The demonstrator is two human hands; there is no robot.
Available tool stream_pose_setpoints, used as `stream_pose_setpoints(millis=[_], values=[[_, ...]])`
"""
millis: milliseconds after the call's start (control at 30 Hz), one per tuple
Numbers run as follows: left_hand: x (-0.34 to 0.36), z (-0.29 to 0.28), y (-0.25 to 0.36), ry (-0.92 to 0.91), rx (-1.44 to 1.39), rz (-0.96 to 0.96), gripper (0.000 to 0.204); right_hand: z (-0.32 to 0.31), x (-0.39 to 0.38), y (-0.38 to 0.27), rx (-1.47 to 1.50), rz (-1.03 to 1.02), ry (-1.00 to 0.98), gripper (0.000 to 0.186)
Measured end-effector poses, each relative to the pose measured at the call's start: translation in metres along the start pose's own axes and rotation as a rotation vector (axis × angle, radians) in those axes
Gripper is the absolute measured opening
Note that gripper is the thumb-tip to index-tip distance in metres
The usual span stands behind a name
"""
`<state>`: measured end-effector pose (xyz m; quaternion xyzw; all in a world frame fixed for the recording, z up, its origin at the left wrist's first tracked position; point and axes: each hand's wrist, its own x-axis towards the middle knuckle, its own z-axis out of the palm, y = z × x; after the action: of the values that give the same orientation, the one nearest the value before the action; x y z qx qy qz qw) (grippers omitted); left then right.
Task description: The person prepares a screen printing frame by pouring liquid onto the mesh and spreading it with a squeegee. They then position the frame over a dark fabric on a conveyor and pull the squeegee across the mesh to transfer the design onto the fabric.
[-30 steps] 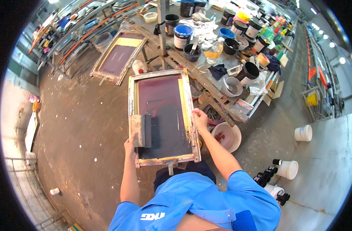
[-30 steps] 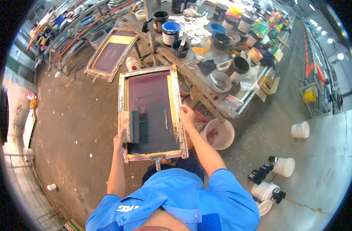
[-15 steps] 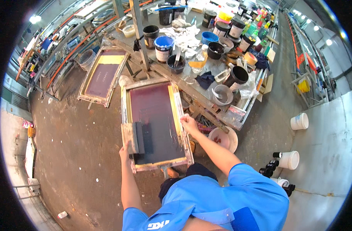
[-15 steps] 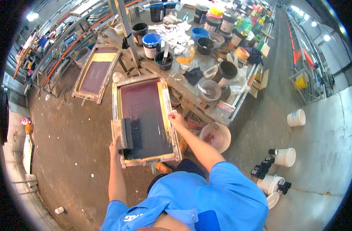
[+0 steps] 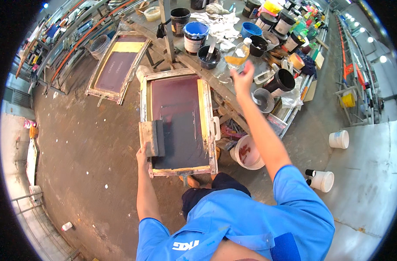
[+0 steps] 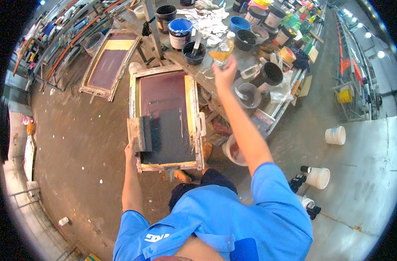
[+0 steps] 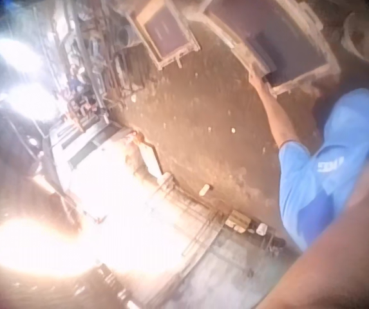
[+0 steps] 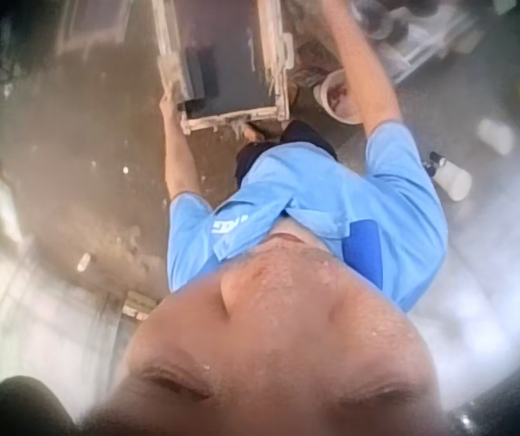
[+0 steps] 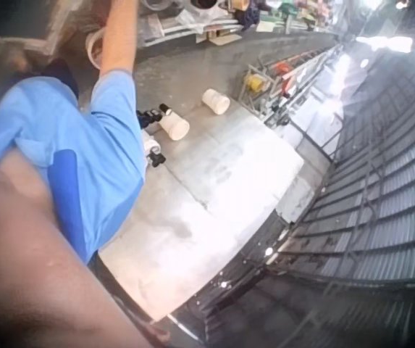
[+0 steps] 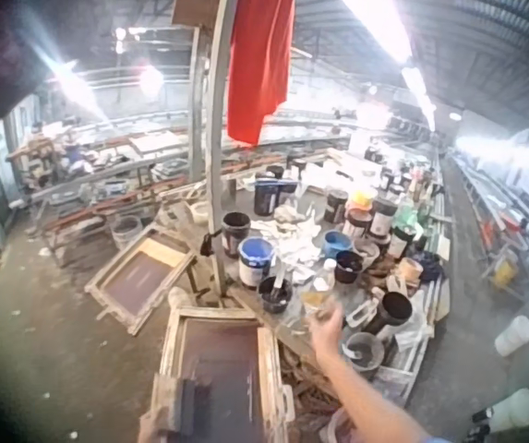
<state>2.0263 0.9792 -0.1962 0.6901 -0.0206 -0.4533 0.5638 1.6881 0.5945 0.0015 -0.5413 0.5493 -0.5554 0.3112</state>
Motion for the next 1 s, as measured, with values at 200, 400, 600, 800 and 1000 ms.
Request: stream_pose_setpoints(millis=[200, 400, 600, 800, 1000], values=[[-0.035, 0.008, 0.020, 0.008, -0.130, 0.118, 0.041, 0.025, 0.128, 0.051, -0.195, -0.018, 0.130, 0.129], [-0.101, -0.016, 0.050, -0.080, -0.005, 0.217, 0.031, 0.023, 0.111, 0.049, -0.396, -0.128, 0.151, 0.088], [-0.082, -0.009, 0.030, 0.094, 0.806, 0.451, 0.032, -0.030, 0.037, -0.067, -0.057, -0.368, 0.033, 0.069], [-0.079, 0.037, 0.032, 0.173, 1.147, 0.606, 0.034, -0.146, -0.103, -0.115, 0.212, -0.253, -0.258, 0.063], [-0.057, 0.060, 0.022, 0.143, 1.104, 0.630, 0.049, -0.220, -0.258, -0.077, -0.032, 0.036, -0.314, 0.069]])
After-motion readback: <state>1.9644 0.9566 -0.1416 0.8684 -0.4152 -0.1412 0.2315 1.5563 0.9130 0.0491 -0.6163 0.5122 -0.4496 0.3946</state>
